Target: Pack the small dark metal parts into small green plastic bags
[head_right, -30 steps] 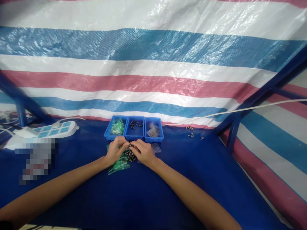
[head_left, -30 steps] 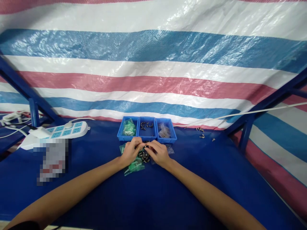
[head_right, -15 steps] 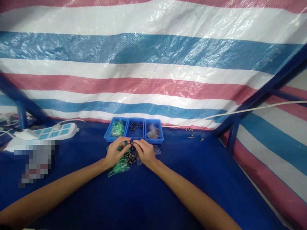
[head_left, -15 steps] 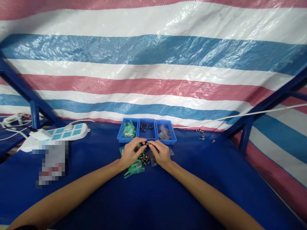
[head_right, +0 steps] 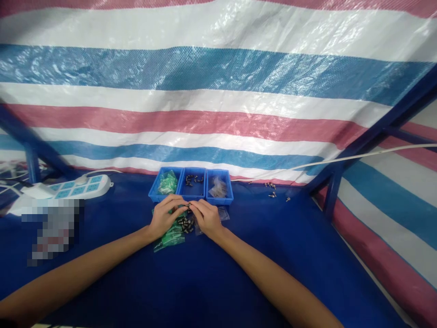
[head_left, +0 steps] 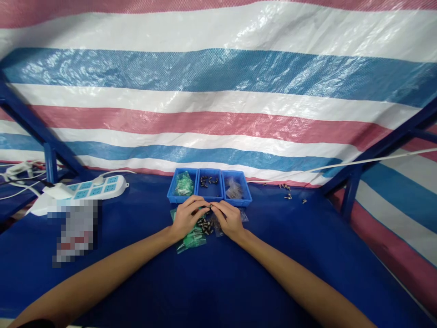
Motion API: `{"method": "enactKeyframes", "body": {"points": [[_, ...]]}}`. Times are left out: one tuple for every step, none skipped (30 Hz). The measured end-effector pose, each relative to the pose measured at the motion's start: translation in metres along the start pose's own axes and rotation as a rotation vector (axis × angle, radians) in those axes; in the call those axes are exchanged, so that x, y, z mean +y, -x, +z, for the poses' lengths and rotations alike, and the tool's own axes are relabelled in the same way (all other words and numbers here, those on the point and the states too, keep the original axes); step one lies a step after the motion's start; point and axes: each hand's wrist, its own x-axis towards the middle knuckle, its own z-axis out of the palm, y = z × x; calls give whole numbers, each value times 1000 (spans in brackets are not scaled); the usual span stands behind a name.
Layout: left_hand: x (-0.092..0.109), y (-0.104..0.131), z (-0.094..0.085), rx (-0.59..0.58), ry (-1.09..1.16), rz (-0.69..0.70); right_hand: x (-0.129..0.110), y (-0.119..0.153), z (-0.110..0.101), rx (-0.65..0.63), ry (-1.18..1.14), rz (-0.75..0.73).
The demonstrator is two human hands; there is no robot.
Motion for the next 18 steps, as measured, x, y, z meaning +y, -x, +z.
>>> {"method": "enactKeyframes", "body": {"points": [[0, 0, 0, 0, -2, 2, 0, 0, 0, -2, -1, -2], [1, 0, -1, 0, -3, 3, 0, 0, 1, -6, -2, -2], [1, 0, -1, 1, -3, -2, 1, 0, 1, -12, -3, -2], [2, -1, -1, 4, -2, -12, 1, 0, 1, -21, -4, -1], [3, -1, -2, 7, 3, -27, 1, 0, 1, -30, -5, 2], [4, 0, -2, 9, 16, -48, 1, 0, 0, -39, -6, 6], [4, 0, -2, 10, 42, -73, 1, -1, 0, -48, -6, 11], [5, 0, -2, 10, 76, -102, 1, -1, 0, -55, -8, 16], [5, 1, -2, 8, 111, -132, 1, -2, -1, -62, -10, 20], [5, 1, -1, 2, 141, -160, 1, -2, -1, -67, -14, 23], [5, 2, -1, -3, 159, -185, 1, -2, -2, -71, -20, 24], [5, 2, -1, -5, 163, -203, 0, -2, -2, -74, -24, 27], [5, 3, -1, -3, 152, -213, 0, -2, -2, -76, -28, 30], [5, 3, -1, 5, 132, -211, 0, -2, -2, -76, -29, 35], [5, 2, -2, 16, 107, -197, -1, -2, -3, -76, -28, 39], [5, 1, -3, 27, 82, -171, -2, -2, -3, -76, -28, 42], [5, 1, -3, 34, 58, -139, -2, -3, -3, -77, -28, 43], [5, 0, -4, 33, 39, -106, -3, -3, -4, -76, -29, 42]]}}
